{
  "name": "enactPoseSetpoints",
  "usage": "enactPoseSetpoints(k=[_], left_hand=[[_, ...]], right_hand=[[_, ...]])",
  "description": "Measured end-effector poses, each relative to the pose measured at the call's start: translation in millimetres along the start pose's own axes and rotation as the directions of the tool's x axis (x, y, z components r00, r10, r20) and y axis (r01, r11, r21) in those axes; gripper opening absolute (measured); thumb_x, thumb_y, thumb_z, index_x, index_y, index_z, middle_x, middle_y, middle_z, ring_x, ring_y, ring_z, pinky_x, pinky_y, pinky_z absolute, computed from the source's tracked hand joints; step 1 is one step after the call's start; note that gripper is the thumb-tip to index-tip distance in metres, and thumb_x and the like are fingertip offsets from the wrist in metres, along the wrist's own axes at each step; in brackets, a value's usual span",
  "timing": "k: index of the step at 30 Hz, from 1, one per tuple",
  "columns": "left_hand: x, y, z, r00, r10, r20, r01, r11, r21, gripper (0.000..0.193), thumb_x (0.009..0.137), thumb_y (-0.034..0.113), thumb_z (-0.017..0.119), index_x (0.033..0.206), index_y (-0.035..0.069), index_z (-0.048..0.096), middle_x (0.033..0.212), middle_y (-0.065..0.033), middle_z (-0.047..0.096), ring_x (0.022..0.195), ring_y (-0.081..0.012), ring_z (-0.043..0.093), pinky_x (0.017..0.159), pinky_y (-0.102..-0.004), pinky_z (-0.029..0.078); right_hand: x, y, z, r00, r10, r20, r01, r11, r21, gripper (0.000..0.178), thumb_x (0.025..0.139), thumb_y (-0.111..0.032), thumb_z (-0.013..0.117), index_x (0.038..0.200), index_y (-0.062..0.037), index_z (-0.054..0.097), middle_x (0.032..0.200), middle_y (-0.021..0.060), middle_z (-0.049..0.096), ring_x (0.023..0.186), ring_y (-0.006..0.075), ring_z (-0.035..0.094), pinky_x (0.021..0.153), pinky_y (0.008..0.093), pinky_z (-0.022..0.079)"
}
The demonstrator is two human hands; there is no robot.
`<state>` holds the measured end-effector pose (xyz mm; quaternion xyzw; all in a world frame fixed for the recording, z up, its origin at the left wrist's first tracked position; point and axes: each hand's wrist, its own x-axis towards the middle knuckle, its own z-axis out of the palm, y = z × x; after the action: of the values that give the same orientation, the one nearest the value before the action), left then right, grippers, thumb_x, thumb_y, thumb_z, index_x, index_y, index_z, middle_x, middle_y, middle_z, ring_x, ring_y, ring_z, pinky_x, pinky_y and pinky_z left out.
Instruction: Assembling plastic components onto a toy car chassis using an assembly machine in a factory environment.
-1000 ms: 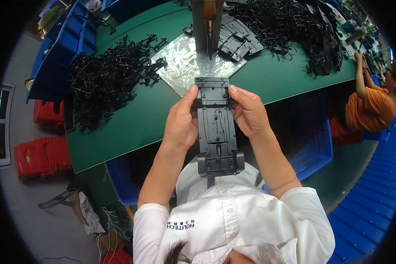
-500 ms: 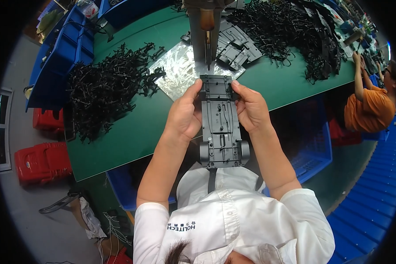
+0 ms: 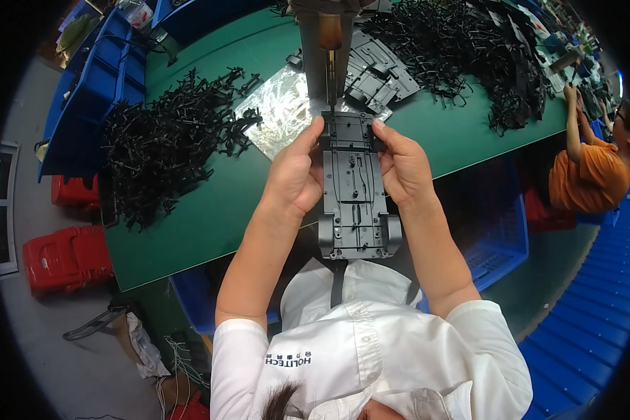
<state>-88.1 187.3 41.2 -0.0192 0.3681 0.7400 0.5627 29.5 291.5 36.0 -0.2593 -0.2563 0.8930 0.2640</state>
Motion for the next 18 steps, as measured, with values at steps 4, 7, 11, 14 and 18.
enactPoseSetpoints(k=[4, 7, 11, 14, 18], left_hand=[[1.7, 0.7, 0.0, 1.000, 0.002, -0.015, -0.002, 1.000, 0.013, 0.029, 0.091, 0.026, 0.050, 0.105, 0.000, 0.055, 0.099, -0.0101, 0.060, 0.089, -0.0173, 0.060, 0.079, -0.0308, 0.051], [3.2, 0.8, -1.6, 1.000, -0.008, -0.008, 0.009, 1.000, 0.008, 0.029, 0.091, 0.026, 0.050, 0.105, 0.000, 0.055, 0.099, -0.0104, 0.060, 0.088, -0.0173, 0.060, 0.079, -0.0307, 0.051], [3.5, 0.6, -1.1, 1.000, -0.006, -0.009, 0.006, 1.000, 0.000, 0.029, 0.091, 0.026, 0.050, 0.105, 0.000, 0.055, 0.099, -0.0107, 0.060, 0.088, -0.0176, 0.060, 0.079, -0.0306, 0.051], [4.5, 1.0, -1.6, 1.000, -0.013, -0.004, 0.013, 1.000, -0.002, 0.030, 0.091, 0.026, 0.051, 0.106, 0.000, 0.054, 0.099, -0.0110, 0.060, 0.088, -0.0179, 0.061, 0.079, -0.0307, 0.051], [4.7, 1.4, -2.2, 1.000, -0.017, 0.004, 0.017, 1.000, -0.008, 0.030, 0.091, 0.026, 0.051, 0.106, 0.000, 0.054, 0.099, -0.0118, 0.060, 0.088, -0.0183, 0.061, 0.078, -0.0309, 0.051]], right_hand=[[0.8, -1.8, 1.0, 1.000, -0.004, -0.006, 0.004, 1.000, -0.004, 0.006, 0.084, -0.005, 0.059, 0.086, -0.0001, 0.061, 0.084, 0.0071, 0.064, 0.075, 0.0125, 0.062, 0.067, 0.0228, 0.053], [0.3, -2.4, 1.8, 1.000, -0.008, -0.010, 0.008, 1.000, -0.011, 0.005, 0.083, -0.005, 0.059, 0.086, -0.0004, 0.061, 0.084, 0.0070, 0.064, 0.075, 0.0123, 0.062, 0.066, 0.0222, 0.053], [2.8, 1.2, -1.0, 1.000, -0.009, -0.013, 0.009, 0.999, -0.050, 0.012, 0.086, -0.010, 0.058, 0.089, 0.0008, 0.061, 0.084, 0.0063, 0.064, 0.070, 0.0108, 0.061, 0.060, 0.0209, 0.051], [3.8, 2.3, -1.2, 0.999, -0.031, -0.025, 0.028, 0.995, -0.096, 0.018, 0.088, -0.016, 0.056, 0.093, 0.0016, 0.060, 0.083, 0.0054, 0.063, 0.066, 0.0093, 0.060, 0.054, 0.0201, 0.048], [6.2, 2.4, -3.7, 1.000, -0.023, -0.011, 0.022, 0.995, -0.094, 0.018, 0.088, -0.016, 0.056, 0.093, 0.0015, 0.060, 0.083, 0.0053, 0.063, 0.066, 0.0092, 0.059, 0.054, 0.0200, 0.049]])
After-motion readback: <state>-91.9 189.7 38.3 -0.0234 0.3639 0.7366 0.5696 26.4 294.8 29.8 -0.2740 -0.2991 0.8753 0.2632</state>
